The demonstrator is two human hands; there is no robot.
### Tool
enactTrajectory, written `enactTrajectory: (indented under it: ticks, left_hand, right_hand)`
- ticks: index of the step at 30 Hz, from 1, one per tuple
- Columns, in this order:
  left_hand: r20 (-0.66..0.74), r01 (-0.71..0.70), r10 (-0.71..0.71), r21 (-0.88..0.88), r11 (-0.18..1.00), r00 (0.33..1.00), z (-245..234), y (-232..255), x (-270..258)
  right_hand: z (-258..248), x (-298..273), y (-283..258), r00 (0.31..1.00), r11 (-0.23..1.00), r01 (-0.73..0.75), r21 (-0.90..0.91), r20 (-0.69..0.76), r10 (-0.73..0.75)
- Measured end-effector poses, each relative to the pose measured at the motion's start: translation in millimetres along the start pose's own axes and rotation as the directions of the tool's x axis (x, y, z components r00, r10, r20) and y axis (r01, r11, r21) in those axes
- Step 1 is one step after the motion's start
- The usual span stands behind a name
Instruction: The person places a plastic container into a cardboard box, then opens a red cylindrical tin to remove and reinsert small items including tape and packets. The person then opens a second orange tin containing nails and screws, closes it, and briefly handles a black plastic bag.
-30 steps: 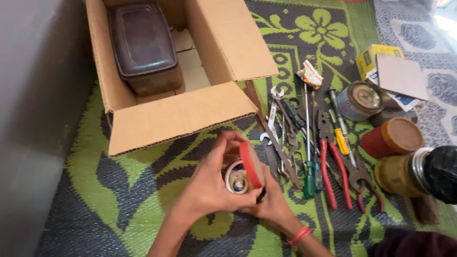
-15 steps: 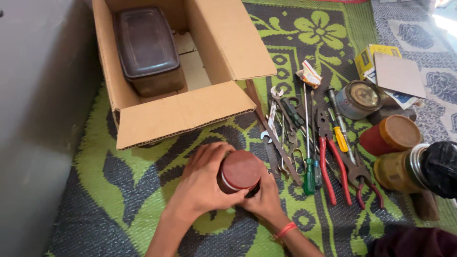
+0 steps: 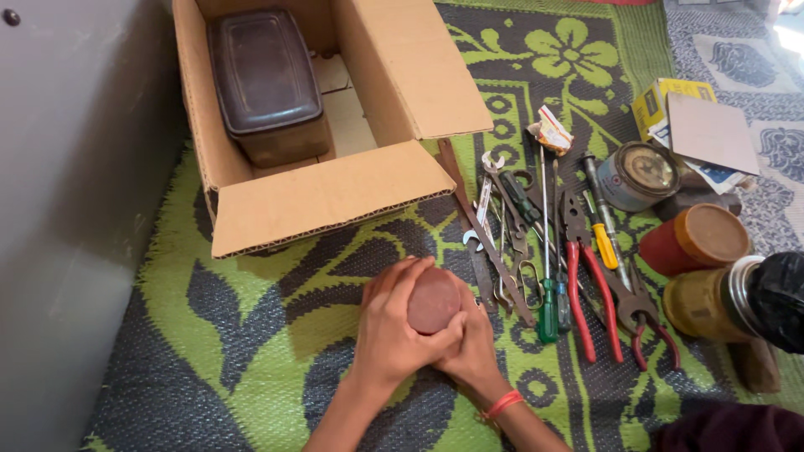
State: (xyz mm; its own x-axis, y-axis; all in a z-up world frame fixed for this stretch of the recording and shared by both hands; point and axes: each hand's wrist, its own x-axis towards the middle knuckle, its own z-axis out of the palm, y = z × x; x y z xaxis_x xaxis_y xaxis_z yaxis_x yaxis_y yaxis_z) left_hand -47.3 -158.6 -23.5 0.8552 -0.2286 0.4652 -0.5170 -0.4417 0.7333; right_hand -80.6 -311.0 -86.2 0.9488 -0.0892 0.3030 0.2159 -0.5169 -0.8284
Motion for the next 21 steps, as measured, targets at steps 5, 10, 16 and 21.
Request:
enactTrajectory:
  ticks: [5,10,16,21]
  left_hand:
    - [0.062,-0.069,0.078,-0.134,0.989,0.995,-5.4,-11.1,10.7]
    - [-0.052,0.092,-0.102,-0.165,0.982,0.993,-0.4,0.2,10.1]
    - [0.264,0.389,-0.286,-0.647,0.655,0.921,-11.1,-13.0,22.5]
    - [0.355,0.414,-0.213,-0.756,0.507,0.91,-22.5,-20.5,26.0]
  right_hand:
    - [-3.0,6.5,-3.8,0.983,0.97,-0.174,0.169,0.08,0.162]
    - [-3.7,8.1,-18.8,1.0,1.0,-0.006,0.028,-0.008,0.007]
    - [-15.5,14.0,-36.4,0.959,0.852,-0.253,0.457,0.236,0.158]
    - [-27.4,18.7,-46.7,0.835,0.353,-0.55,0.757,0.509,0.209]
